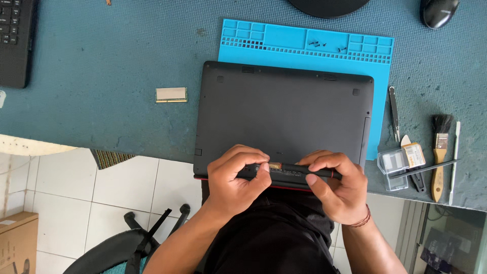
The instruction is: The person uses a screwdriver to tighten screws on the bottom panel of a laptop. The laptop is placed on the person's lap while they work, and they systematically secure the casing by fastening multiple screws.
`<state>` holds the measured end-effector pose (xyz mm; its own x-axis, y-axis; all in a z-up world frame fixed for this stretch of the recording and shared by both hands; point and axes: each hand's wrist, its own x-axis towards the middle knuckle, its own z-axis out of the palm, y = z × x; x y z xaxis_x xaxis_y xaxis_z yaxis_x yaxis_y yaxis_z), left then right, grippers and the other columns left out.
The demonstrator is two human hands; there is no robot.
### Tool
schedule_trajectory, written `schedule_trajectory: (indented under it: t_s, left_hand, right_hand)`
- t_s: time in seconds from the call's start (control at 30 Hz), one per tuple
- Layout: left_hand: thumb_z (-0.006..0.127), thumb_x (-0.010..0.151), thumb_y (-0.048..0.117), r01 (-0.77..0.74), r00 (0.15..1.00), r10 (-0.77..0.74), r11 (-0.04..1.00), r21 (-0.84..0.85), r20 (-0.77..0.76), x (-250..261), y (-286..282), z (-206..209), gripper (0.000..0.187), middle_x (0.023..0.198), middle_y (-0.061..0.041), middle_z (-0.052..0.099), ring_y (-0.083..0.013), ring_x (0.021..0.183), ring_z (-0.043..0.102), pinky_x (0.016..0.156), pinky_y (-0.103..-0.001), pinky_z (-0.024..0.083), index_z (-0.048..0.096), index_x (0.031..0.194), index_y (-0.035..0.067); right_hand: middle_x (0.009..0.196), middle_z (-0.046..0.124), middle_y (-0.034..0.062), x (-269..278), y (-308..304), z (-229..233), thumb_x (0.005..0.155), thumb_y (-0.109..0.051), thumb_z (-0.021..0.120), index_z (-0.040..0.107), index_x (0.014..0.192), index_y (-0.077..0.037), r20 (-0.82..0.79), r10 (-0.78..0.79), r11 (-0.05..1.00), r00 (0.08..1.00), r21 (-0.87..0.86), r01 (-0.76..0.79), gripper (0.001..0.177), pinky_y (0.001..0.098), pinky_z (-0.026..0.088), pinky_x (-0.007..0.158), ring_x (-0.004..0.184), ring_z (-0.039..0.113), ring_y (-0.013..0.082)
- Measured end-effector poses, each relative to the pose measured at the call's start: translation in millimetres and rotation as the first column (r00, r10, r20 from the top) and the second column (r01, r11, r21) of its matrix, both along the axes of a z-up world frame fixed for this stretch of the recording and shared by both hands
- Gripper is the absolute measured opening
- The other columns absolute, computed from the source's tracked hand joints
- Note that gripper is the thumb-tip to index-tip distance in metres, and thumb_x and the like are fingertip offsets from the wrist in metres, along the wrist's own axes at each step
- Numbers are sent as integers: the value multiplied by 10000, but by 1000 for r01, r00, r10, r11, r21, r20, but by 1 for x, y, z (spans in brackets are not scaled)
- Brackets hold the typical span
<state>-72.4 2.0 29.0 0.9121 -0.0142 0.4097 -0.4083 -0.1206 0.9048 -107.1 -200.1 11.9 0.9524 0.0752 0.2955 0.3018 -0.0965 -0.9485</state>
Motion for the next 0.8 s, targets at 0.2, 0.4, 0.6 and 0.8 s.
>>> schedule_trajectory:
  t_s: [0.2, 0.4, 0.6, 0.8]
  left_hand:
    - [606, 731, -125, -9, 978, -61, 945, -327, -202, 4, 12, -17, 130, 769, -193, 692, -221, 621, 666, 545, -318, 556, 669, 803, -37]
    - [617, 737, -152, 20, 870, -324, 777, -630, -372, 1, 12, -22, 123, 831, -253, 691, -287, 764, 715, 695, -357, 582, 604, 720, -30]
    - [729, 682, -164, 8, 884, -309, 760, -650, -350, 1, 16, -28, 168, 796, -293, 684, -302, 737, 725, 650, -340, 591, 603, 746, -72]
    - [735, 696, -159, 7, 865, -367, 691, -723, -342, -2, 16, -28, 272, 835, -272, 707, -293, 787, 726, 694, -341, 603, 551, 858, -40]
  right_hand:
    - [793, 642, 240, -1, -2, -7, 809, -4, 589, 513, 837, 26, 4, -123, 975, 992, 184, 120, 86, 348, 540, 604, 665, 629, 246]
    - [768, 592, 263, 5, 9, -2, 819, -8, 564, 470, 849, 33, -27, -111, 923, 993, 368, 113, 106, 330, 507, 563, 617, 581, 253]
    - [765, 583, 279, 6, 12, -5, 816, 22, 541, 462, 842, 43, -24, -76, 908, 997, 411, 79, 86, 339, 499, 559, 622, 570, 260]
    - [763, 576, 278, 9, 12, 0, 811, 12, 543, 457, 840, 41, -21, -70, 915, 997, 397, 72, 96, 347, 496, 567, 625, 564, 269]
